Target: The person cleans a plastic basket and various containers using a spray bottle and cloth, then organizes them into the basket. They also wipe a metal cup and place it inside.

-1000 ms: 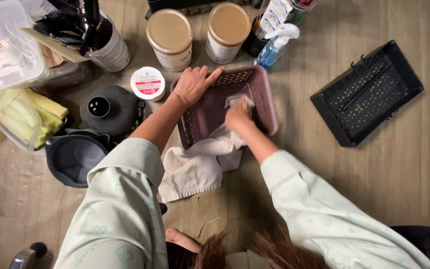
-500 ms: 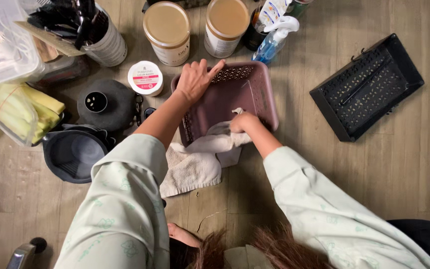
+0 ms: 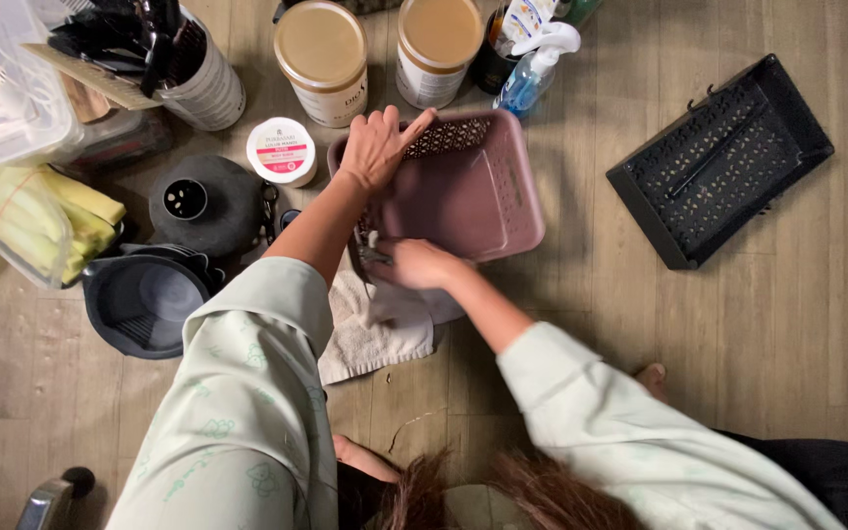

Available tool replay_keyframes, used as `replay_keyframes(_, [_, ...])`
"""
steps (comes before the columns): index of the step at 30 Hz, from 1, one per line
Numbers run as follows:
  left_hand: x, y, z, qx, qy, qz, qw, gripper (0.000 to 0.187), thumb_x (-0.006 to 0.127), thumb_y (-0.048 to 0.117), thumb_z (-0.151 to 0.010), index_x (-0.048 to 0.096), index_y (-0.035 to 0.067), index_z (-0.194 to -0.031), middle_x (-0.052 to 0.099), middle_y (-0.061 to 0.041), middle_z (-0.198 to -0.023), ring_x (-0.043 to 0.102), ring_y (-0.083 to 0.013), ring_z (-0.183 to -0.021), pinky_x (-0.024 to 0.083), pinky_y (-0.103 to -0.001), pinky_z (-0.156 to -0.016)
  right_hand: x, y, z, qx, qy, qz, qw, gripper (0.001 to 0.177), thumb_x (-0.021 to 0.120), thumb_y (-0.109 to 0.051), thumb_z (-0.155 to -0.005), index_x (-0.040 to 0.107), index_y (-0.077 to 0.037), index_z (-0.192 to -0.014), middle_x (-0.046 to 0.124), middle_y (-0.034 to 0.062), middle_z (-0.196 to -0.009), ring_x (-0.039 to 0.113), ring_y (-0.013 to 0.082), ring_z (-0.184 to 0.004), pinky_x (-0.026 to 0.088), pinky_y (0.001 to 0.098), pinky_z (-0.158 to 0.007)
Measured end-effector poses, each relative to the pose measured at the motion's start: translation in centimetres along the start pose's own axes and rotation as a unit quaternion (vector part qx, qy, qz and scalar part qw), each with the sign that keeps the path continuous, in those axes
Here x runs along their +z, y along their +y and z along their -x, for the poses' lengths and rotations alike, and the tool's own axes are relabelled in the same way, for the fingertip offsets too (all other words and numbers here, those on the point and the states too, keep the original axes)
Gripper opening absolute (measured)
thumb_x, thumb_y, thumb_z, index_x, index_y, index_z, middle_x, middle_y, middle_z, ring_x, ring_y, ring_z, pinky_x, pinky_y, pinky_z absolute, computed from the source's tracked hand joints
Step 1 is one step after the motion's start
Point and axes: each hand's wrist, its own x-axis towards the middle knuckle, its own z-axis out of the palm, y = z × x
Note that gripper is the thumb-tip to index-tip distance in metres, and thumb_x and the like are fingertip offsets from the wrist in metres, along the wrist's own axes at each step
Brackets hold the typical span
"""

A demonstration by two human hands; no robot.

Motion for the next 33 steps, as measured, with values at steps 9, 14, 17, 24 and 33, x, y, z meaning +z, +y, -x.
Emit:
replay_keyframes(9, [-2.6,-1.0,0.3,0.042,0.011,0.016,0.999,0.077,0.054,0.013,-0.095,0.027,0.023,-0.166,0.053,-0.006,-0.1,0.056,-0.0216,-0.088,0.044,-0.038,-0.071,-9.1,7.5,12.2,-0.131,0.091,0.122,0.98,0.051,0.082,-0.038,-0.071,0.058,-0.009,-0.105,0.06,0.0115,-0.103,0.064,0.0369,-0.096,0.052,0.049,-0.078])
replay_keyframes(14, [-7.7,2.8,2.3,0.047,0.098,-0.04,0.993,0.075,0.059,0.03,-0.078,0.038,0.023,-0.15,0.055,-0.01,-0.117,0.056,-0.0239,-0.116,0.043,-0.044,-0.094,-6.9,10.0,12.2,-0.211,0.248,0.167,0.931,0.03,0.075,-0.012,-0.084,0.057,-0.009,-0.107,0.056,0.0098,-0.108,0.06,0.0302,-0.102,0.052,0.0395,-0.089])
replay_keyframes(17, [-10.3,7.7,6.1,0.052,-0.246,0.269,0.93,0.072,0.061,0.051,-0.092,0.042,0.009,-0.148,0.053,-0.019,-0.125,0.056,-0.0358,-0.115,0.046,-0.05,-0.098,-5.9,10.9,12.5,-0.243,0.291,0.023,0.925,0.057,0.086,-0.036,-0.067,0.058,0.001,-0.098,0.057,0.0202,-0.097,0.058,0.0383,-0.085,0.048,0.0469,-0.07])
replay_keyframes(24, [-10.0,8.2,9.1,0.038,-0.372,0.364,0.853,0.067,0.041,0.063,-0.101,0.045,0.009,-0.141,0.071,-0.023,-0.105,0.069,-0.04,-0.1,0.055,-0.051,-0.085,-13.8,15.8,16.4,-0.213,0.523,0.03,0.825,0.017,0.067,-0.017,-0.091,0.058,-0.003,-0.086,0.058,0.0127,-0.09,0.059,0.033,-0.08,0.05,0.0423,-0.073])
replay_keyframes(33, [-8.7,10.6,8.5,0.077,-0.329,0.325,0.883,0.036,0.043,0.023,-0.103,0.055,0.015,-0.135,0.074,-0.016,-0.09,0.074,-0.0359,-0.081,0.058,-0.048,-0.069,-17.7,14.5,11.0,-0.197,0.448,0.178,0.854,0.015,0.074,-0.015,-0.084,0.07,-0.005,-0.096,0.065,0.0111,-0.111,0.06,0.0307,-0.112,0.045,0.0468,-0.101])
